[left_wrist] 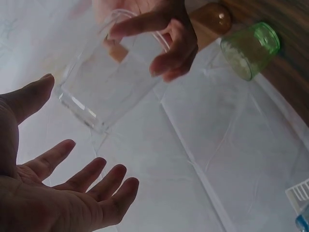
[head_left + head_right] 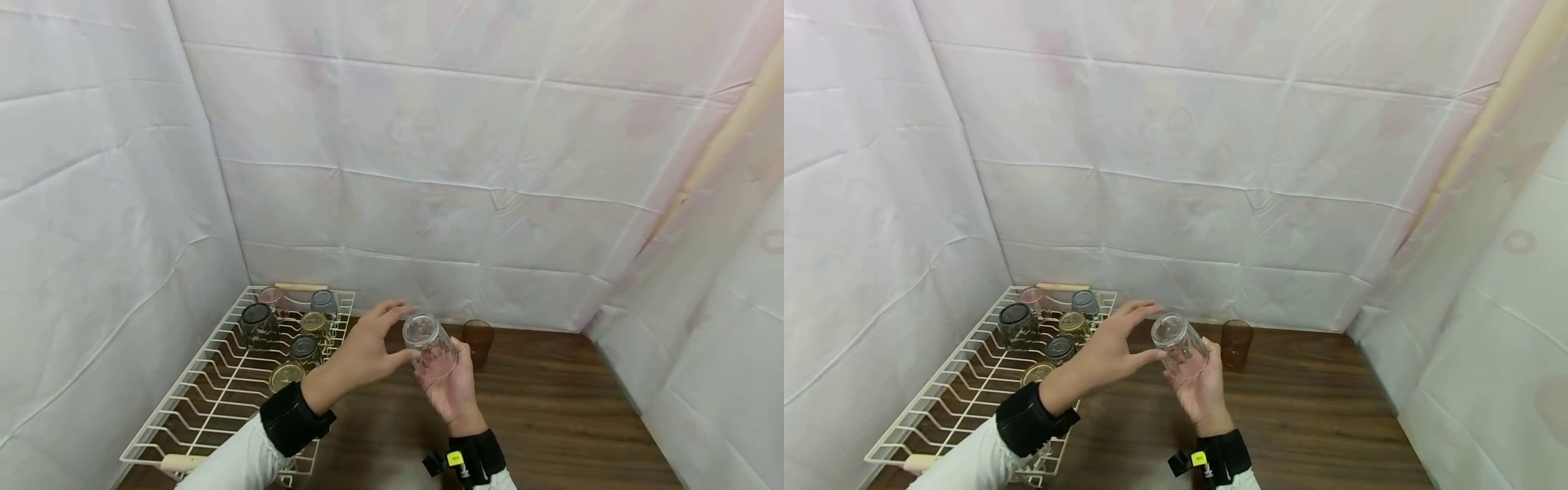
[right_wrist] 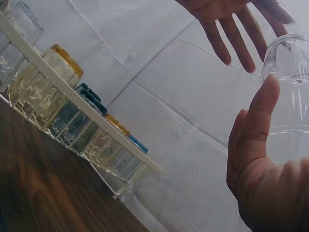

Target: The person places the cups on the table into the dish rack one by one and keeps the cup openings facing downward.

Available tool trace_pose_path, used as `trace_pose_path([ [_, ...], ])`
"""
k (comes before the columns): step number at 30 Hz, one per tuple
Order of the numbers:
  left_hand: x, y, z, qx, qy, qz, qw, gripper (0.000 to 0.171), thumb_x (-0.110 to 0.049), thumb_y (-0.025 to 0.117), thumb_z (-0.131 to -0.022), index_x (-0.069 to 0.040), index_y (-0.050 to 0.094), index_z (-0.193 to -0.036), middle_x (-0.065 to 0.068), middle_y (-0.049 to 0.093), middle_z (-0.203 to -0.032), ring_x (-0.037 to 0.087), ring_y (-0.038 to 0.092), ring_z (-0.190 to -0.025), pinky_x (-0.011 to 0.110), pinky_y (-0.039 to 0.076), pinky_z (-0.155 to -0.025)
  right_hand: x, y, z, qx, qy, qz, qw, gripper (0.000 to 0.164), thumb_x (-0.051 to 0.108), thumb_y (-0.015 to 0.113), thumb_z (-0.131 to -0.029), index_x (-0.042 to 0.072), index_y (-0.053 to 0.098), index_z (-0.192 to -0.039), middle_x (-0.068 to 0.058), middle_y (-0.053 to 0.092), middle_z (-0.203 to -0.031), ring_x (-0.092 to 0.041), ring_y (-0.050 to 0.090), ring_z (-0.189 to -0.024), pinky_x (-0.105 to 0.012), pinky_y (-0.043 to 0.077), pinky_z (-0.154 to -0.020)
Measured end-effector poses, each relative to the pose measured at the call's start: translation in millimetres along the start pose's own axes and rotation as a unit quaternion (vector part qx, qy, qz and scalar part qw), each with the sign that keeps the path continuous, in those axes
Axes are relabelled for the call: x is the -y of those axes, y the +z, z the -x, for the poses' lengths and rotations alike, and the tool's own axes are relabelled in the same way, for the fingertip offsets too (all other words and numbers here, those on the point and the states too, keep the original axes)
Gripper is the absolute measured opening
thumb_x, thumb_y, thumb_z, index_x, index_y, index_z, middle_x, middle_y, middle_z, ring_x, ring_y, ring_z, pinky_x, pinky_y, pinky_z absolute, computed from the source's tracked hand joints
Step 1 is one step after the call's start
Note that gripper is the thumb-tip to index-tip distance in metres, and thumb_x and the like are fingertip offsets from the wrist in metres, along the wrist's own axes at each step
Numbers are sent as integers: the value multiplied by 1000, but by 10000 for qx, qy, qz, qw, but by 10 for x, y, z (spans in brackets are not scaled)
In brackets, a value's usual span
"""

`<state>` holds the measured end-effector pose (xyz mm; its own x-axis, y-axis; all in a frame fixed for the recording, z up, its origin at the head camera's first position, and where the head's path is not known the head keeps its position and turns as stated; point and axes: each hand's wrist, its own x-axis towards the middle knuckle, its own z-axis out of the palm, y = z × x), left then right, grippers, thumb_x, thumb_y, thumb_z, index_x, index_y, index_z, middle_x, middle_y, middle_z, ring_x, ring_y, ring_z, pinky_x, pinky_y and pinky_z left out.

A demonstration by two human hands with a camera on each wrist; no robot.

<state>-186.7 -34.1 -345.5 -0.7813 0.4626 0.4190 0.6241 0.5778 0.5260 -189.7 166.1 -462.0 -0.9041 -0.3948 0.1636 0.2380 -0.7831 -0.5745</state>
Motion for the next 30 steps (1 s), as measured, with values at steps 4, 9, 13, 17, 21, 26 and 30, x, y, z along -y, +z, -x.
trace_pose_path([
  [4, -31, 108, -33, 285, -135, 258, 9992, 73, -27, 90, -89, -16, 57, -152, 19, 54, -156, 42, 60, -138, 59, 55, -110, -37, -1, -8, 181, -99, -206, 9996, 45, 39, 14, -116, 19, 49, -137, 4, 71, -118, -8, 69, -96, -24, 61, -82],
  [9, -24, 229, -35, 427, -307, 605, 9968, 74, -25, 87, -91, -18, 52, -156, 14, 54, -157, 38, 61, -137, 55, 56, -109, -104, 41, -29, 159, 34, -272, 9995, 42, 40, 16, -115, 19, 42, -141, 2, 67, -126, -11, 67, -107, -27, 61, -88],
  [13, -18, 288, 11, 265, -208, 654, 9973, 73, -23, 86, -93, -18, 52, -157, 12, 56, -155, 34, 62, -137, 53, 57, -108, -126, 56, -41, 42, 140, -256, 9996, 43, 42, 17, -114, 20, 39, -143, 1, 64, -128, -11, 66, -110, -28, 63, -87],
  [17, -13, 309, 61, 154, -124, 650, 9977, 72, -24, 85, -93, -19, 52, -157, 11, 56, -153, 31, 62, -137, 52, 57, -107, -123, 48, -44, 27, 160, -275, 9995, 43, 42, 17, -114, 19, 40, -142, 0, 63, -127, -11, 65, -107, -27, 63, -85],
  [21, -14, 306, 74, 59, -71, 663, 9978, 72, -25, 86, -93, -19, 52, -157, 10, 58, -152, 31, 63, -136, 52, 57, -107, -115, 43, -45, 154, 185, -337, 9991, 43, 42, 16, -114, 18, 36, -144, 0, 62, -128, -11, 65, -108, -27, 63, -86],
  [26, 2, 313, 91, -34, -116, 655, 9978, 73, -26, 87, -92, -21, 54, -157, 9, 61, -151, 30, 62, -139, 52, 56, -109, -115, 51, -39, 218, 199, -350, 9990, 46, 43, 14, -115, 18, 33, -147, -1, 62, -129, -12, 66, -110, -26, 63, -88],
  [30, 6, 314, 113, -70, -210, 676, 9975, 73, -28, 87, -92, -24, 54, -157, 7, 62, -151, 30, 62, -140, 53, 56, -109, -130, 50, -37, 134, 262, -325, 9990, 47, 45, 13, -115, 19, 35, -147, -1, 63, -128, -11, 66, -110, -26, 63, -88],
])
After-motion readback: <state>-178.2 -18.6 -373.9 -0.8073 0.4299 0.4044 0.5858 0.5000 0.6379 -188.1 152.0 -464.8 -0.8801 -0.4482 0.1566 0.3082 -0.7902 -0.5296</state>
